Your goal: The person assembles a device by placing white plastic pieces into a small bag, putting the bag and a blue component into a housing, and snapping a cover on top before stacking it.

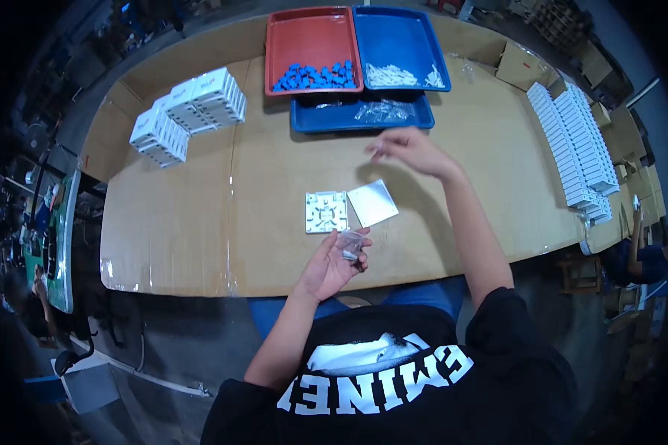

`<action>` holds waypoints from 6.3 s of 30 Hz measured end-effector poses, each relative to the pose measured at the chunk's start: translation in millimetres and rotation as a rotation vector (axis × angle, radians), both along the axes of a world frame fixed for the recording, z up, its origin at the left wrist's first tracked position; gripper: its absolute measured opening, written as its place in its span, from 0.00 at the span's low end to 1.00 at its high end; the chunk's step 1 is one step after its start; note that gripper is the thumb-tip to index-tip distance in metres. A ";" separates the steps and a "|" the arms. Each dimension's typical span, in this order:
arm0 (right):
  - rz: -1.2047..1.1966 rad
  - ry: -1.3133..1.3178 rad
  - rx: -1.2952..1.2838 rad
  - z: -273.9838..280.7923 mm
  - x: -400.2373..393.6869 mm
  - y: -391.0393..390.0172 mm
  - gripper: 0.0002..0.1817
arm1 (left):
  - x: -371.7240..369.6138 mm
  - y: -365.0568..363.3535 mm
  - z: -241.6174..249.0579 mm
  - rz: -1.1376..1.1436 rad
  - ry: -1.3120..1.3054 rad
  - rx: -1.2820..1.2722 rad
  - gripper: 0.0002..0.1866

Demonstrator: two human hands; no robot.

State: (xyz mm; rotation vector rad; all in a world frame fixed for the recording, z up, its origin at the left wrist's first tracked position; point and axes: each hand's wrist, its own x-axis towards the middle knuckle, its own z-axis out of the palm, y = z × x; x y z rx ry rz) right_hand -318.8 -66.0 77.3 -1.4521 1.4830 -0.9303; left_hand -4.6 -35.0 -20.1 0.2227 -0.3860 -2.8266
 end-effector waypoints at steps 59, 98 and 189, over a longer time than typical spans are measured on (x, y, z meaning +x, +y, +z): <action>-0.458 -0.373 -0.148 -15.3 1.6 29.2 0.12 | -0.5 1.0 -11.8 0.036 -0.031 0.016 0.29; 0.326 -0.058 0.218 -5.8 107.4 72.8 0.20 | 1.6 3.8 -9.3 0.066 -0.026 -0.135 0.24; -0.332 -1.208 -0.644 82.1 -35.7 0.1 0.11 | -5.0 7.8 15.1 0.005 -0.150 -0.236 0.28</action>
